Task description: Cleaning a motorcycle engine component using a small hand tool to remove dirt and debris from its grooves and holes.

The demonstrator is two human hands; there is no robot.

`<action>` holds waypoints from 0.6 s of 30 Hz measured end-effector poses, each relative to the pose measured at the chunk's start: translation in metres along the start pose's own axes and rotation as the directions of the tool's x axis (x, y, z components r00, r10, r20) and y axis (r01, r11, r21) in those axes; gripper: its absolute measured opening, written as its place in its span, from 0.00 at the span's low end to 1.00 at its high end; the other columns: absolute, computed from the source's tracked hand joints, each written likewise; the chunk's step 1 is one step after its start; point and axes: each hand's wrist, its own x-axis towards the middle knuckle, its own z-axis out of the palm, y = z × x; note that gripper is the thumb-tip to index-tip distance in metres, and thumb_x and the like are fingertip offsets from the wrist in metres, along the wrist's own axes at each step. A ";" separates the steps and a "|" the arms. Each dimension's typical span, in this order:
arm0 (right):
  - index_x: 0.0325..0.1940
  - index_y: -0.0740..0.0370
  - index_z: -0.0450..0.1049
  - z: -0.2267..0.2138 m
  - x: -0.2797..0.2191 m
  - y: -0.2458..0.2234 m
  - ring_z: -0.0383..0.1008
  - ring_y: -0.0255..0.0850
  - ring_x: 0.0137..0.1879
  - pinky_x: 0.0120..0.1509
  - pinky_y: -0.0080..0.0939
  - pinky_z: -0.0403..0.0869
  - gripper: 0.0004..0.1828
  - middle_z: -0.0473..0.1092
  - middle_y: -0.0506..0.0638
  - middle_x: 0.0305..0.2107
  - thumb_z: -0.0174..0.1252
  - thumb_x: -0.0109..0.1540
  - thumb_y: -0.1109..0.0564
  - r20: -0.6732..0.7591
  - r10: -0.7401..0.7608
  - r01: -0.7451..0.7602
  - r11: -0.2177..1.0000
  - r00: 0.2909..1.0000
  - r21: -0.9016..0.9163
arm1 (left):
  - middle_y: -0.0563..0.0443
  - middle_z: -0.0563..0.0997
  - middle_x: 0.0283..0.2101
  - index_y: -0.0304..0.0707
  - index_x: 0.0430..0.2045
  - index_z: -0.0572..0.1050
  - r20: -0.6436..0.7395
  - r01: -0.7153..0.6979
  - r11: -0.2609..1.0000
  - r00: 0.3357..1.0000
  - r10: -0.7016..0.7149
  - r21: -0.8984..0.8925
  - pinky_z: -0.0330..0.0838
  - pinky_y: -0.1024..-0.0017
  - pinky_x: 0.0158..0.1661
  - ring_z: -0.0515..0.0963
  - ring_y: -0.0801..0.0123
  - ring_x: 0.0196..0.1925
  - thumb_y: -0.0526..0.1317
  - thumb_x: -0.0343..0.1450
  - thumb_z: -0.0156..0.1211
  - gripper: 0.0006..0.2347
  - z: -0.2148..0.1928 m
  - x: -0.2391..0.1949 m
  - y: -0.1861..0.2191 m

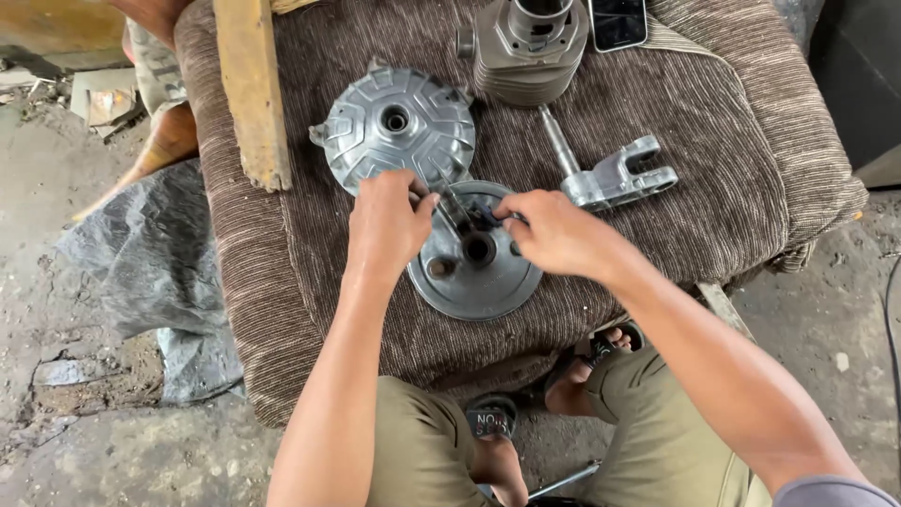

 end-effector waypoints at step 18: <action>0.51 0.62 0.79 0.002 -0.009 -0.001 0.82 0.55 0.39 0.41 0.50 0.79 0.15 0.79 0.64 0.34 0.47 0.67 0.59 -0.041 0.070 -0.069 0.998 0.997 0.013 | 0.45 0.84 0.26 0.32 0.32 0.81 0.029 -0.014 1.000 0.999 0.014 -0.019 0.80 0.52 0.35 0.86 0.49 0.32 0.36 0.70 0.64 0.05 -0.003 0.001 -0.001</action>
